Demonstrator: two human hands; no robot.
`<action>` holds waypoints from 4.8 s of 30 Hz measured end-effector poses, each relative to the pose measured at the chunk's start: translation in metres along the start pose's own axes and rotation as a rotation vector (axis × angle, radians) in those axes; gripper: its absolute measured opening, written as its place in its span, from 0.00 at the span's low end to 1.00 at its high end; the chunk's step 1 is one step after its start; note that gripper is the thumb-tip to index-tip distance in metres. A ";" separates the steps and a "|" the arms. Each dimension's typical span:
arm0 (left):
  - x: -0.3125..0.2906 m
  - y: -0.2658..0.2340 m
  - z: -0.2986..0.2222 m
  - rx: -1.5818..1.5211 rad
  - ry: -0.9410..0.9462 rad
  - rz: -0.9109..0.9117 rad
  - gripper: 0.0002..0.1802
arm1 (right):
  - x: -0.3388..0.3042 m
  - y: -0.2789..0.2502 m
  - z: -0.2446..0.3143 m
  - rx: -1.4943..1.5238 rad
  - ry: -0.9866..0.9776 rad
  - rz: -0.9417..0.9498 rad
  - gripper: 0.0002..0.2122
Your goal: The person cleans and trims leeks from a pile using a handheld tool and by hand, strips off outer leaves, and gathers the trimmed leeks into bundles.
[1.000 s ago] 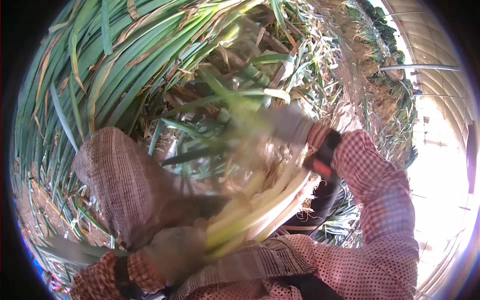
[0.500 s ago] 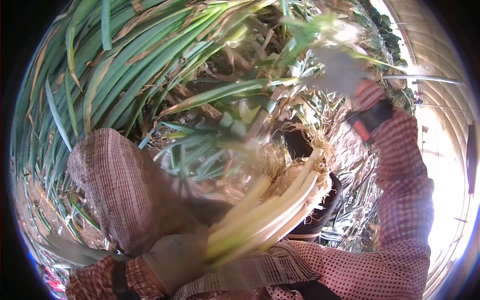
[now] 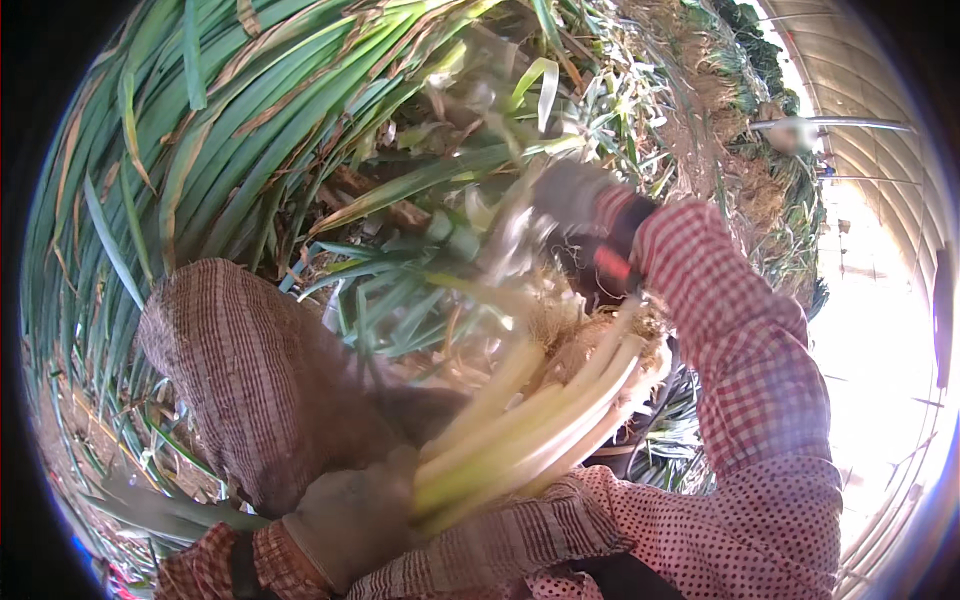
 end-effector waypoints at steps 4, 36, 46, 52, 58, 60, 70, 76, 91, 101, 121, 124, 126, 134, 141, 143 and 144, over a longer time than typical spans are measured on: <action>-0.012 0.012 0.008 -0.050 -0.067 0.117 0.28 | -0.058 -0.048 0.023 0.797 -0.180 0.386 0.17; -0.013 -0.024 0.011 -0.240 -0.211 0.010 0.37 | -0.100 0.249 0.062 0.699 0.548 0.067 0.21; -0.052 -0.003 0.043 -0.232 -0.198 -0.267 0.39 | -0.049 0.090 -0.014 0.665 0.611 -0.256 0.11; 0.051 -0.050 0.043 -0.384 -0.287 -0.305 0.46 | -0.103 0.061 -0.037 1.031 0.691 -0.702 0.19; -0.075 0.008 0.116 0.212 -0.241 -0.214 0.39 | -0.001 0.038 0.134 1.232 -0.043 -0.820 0.43; -0.136 0.029 0.139 0.398 -0.269 -0.214 0.37 | 0.024 0.002 0.178 1.316 -0.069 -0.931 0.36; -0.237 0.077 0.221 1.144 -0.221 -0.200 0.42 | -0.115 0.085 -0.028 1.383 0.580 -1.010 0.15; -0.184 0.039 0.174 0.614 -0.216 -0.258 0.40 | -0.129 -0.020 0.056 1.193 0.052 -1.331 0.12; -0.067 0.025 0.080 -0.411 -0.359 -0.232 0.52 | -0.187 -0.032 0.059 0.858 -0.013 -1.111 0.10; -0.047 0.018 0.067 -0.217 -0.591 -0.166 0.32 | -0.096 0.066 -0.018 1.036 0.660 -0.803 0.09; -0.016 0.007 -0.011 -0.316 -0.614 -0.189 0.41 | -0.163 -0.005 0.110 0.674 -0.069 -0.440 0.11; -0.016 0.010 0.002 -0.310 -0.571 -0.194 0.38 | -0.151 0.000 0.110 0.741 -0.079 -0.532 0.12; -0.017 0.012 0.013 -0.277 -0.545 -0.223 0.36 | -0.136 0.009 0.111 0.762 -0.051 -0.588 0.13; -0.019 0.013 0.046 -0.364 -0.565 -0.260 0.36 | -0.088 0.023 0.079 1.010 0.164 -0.807 0.10; -0.035 0.012 0.044 -0.413 -0.672 -0.188 0.33 | -0.150 0.117 -0.019 1.153 0.561 -0.815 0.09; -0.030 0.002 0.027 -0.476 -0.581 -0.253 0.34 | -0.158 0.071 0.048 1.250 0.262 -0.698 0.11; -0.028 -0.004 0.019 -0.539 -0.496 -0.325 0.35 | -0.165 0.038 0.079 1.082 0.197 -0.523 0.12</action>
Point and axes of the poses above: each hand's wrist, its own x-axis towards the middle knuckle, its own y-axis out of the palm, z = x × y, the point moved 7 cm from there along x, towards the middle knuckle, and after that the axes turned 1 degree about y, right-handed, at the moved point
